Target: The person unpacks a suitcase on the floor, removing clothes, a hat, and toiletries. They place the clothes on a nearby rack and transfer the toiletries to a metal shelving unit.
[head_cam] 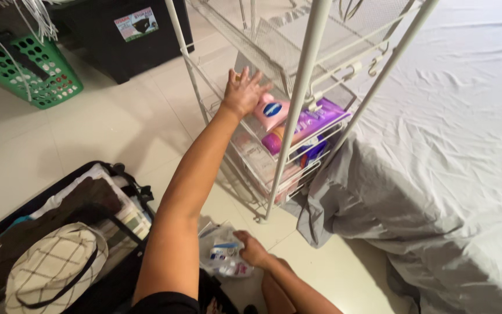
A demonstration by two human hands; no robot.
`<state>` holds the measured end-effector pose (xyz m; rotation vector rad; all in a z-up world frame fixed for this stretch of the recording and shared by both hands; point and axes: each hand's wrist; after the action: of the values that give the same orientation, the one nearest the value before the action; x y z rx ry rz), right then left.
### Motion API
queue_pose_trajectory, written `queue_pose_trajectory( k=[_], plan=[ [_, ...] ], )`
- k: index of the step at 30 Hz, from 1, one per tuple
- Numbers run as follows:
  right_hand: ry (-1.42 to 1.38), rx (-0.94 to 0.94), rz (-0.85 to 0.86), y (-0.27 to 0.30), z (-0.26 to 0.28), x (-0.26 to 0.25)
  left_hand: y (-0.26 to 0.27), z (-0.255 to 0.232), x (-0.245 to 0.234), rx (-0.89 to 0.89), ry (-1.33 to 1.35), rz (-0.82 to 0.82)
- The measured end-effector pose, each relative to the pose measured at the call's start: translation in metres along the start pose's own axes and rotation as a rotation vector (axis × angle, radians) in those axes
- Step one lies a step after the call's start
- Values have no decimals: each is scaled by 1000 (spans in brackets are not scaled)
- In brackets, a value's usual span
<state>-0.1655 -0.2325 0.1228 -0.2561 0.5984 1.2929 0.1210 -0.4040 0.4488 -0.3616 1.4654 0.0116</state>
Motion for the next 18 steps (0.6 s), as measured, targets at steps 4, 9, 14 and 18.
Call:
queue_pose_trajectory(
  k=[4, 9, 14, 18],
  plan=[
    [17, 55, 48, 2, -5, 7, -8, 3, -7, -121, 26, 234],
    [-10, 68, 54, 2, -11, 8, -22, -21, -41, -191, 175, 355],
    [4, 31, 39, -1, -12, 2, -25, -22, -33, -147, 390, 426],
    [-19, 61, 45, -1, -3, -1, -19, -17, -2, -122, 506, 475]
  ],
)
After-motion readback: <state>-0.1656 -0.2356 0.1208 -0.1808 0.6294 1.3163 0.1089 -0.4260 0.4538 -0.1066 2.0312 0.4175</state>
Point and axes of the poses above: each hand's wrist, its own y-axis away from the middle knuckle, its own x-axis out of the palm, z = x × y, and after that the axes turned 8 degrees about y, right-handed
